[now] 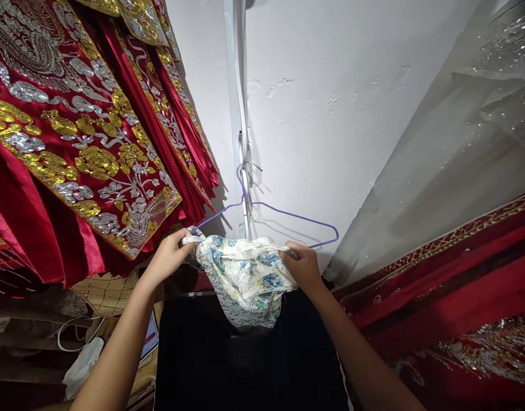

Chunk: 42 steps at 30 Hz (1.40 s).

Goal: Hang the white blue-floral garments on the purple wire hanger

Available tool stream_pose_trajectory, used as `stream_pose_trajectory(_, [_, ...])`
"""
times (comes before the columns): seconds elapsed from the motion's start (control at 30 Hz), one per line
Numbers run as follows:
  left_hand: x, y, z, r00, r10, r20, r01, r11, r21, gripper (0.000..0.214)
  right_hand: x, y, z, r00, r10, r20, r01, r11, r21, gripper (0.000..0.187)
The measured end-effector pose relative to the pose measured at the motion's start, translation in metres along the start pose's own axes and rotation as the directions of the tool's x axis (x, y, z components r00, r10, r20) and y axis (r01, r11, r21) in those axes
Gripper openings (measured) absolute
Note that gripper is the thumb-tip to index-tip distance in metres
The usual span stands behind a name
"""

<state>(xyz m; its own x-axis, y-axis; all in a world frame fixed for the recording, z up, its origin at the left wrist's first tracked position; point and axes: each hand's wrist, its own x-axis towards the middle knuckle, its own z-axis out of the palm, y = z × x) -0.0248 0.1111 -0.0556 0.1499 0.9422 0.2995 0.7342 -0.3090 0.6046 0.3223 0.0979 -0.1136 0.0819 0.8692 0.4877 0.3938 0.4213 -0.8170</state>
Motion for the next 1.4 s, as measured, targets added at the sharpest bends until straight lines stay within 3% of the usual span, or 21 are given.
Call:
stream_pose_trajectory(0.2, [-0.004,-0.033,0.010,0.982,-0.147,0.119,0.140,0.988,0.066,0.031,-0.001,0.002,-0.003,0.998,-0.048,-0.038,0.047,0.998,-0.032,0.039])
stream_pose_trajectory(0.43, [-0.007,-0.013,-0.003,0.980,-0.129,0.153,0.104,0.981,0.162,0.024,-0.004,0.002,-0.002,0.996,-0.031,-0.080,0.031,0.999,-0.008,0.040])
stream_pose_trajectory(0.6, [-0.002,-0.023,-0.002,0.953,-0.172,0.250,0.142,0.981,0.135,0.034,-0.005,0.001,-0.001,0.996,-0.038,-0.076,0.036,0.999,-0.020,0.037])
stream_pose_trajectory(0.7, [-0.003,-0.022,-0.004,0.979,-0.126,0.163,0.103,0.984,0.145,0.040,-0.004,0.004,-0.002,0.997,-0.009,-0.074,0.005,0.999,-0.052,0.037])
stream_pose_trajectory(0.83, [-0.002,0.001,-0.010,0.999,0.042,0.035,-0.048,0.980,0.195,0.039,-0.003,0.004,0.001,0.999,0.025,-0.037,-0.026,0.999,-0.036,0.038])
stream_pose_trajectory(0.97, [0.009,0.025,-0.002,0.977,0.199,-0.079,-0.188,0.975,0.121,0.039,-0.008,-0.003,0.014,0.997,0.079,-0.008,-0.079,0.997,0.002,0.035])
stream_pose_trajectory(1.07, [0.018,0.030,0.011,0.964,0.214,-0.159,-0.213,0.977,0.025,0.039,-0.012,-0.007,0.018,0.993,0.089,0.072,-0.090,0.996,0.004,0.030])
stream_pose_trajectory(1.17, [0.022,0.027,0.018,0.944,0.228,-0.238,-0.227,0.973,0.035,0.037,-0.012,-0.006,0.006,0.989,0.066,0.129,-0.064,0.998,-0.017,0.020])
stream_pose_trajectory(1.23, [0.022,0.024,0.017,0.940,0.226,-0.256,-0.218,0.974,0.060,0.034,-0.012,-0.005,-0.009,0.999,0.033,0.039,-0.031,0.999,-0.034,0.020])
stream_pose_trajectory(1.3, [0.021,0.024,0.015,0.940,0.226,-0.255,-0.210,0.974,0.089,0.032,-0.009,-0.003,-0.024,0.993,-0.004,-0.115,-0.002,0.999,-0.054,0.033])
stream_pose_trajectory(1.4, [0.019,0.028,0.013,0.942,0.242,-0.234,-0.219,0.969,0.117,0.029,0.003,0.001,-0.044,0.943,0.064,-0.326,-0.083,0.995,-0.045,0.057])
